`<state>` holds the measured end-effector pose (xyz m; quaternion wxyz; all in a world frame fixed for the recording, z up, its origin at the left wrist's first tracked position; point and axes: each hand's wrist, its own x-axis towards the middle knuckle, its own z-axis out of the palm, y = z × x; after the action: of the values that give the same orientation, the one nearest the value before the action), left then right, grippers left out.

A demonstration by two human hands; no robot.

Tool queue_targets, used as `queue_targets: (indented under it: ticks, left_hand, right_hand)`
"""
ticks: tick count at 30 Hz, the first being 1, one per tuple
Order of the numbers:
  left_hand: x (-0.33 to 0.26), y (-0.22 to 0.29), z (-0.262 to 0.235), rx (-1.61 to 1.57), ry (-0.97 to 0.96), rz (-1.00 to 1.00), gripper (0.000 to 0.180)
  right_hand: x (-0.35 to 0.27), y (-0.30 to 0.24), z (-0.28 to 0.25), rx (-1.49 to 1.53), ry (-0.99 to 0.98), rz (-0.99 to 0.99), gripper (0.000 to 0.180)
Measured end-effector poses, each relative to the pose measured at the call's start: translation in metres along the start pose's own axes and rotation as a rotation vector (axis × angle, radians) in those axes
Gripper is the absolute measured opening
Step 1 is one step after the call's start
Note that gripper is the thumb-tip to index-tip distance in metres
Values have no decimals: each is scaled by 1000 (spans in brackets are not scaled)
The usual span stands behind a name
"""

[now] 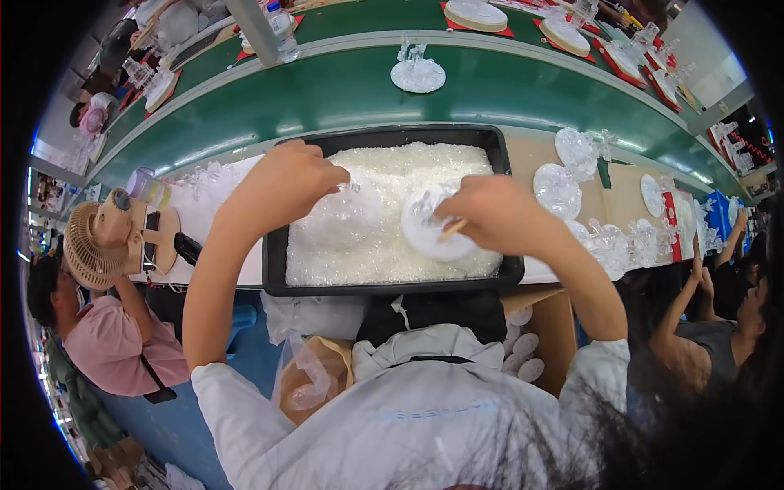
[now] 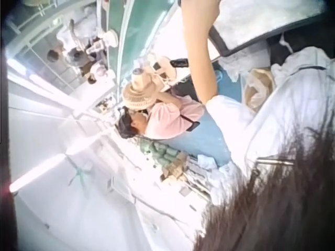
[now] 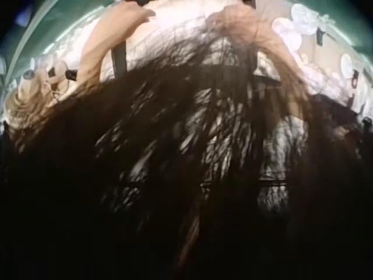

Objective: Applying glue with a brush to plastic snowflake ornaments and coating them with decorative white beads.

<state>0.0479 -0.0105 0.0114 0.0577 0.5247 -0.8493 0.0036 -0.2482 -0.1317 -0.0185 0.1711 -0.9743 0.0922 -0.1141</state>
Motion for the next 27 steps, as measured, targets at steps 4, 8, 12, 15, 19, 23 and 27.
queue_targets:
  ticks: [4,8,12,15,19,23,27]
  left_hand:
    - [-4,12,-14,139,53,-126,16]
    - [-2,33,2,247,341,20,17]
    - [1,48,27,612,536,139,24]
    - [7,56,40,661,570,190,24]
    - [12,63,55,739,607,253,22]
    - [14,62,60,778,619,331,21]
    - [19,63,61,795,610,391,22]
  right_hand:
    - [-6,-23,13,-100,-77,-19,18]
    - [-11,-17,-7,114,165,60,20]
    - [25,5,-29,324,386,309,44]
    - [52,25,-21,415,180,208,55]
    - [63,27,-19,345,256,170,60]
    - [60,28,-19,484,-124,233,62]
    - [49,49,-11,798,-21,266,63]
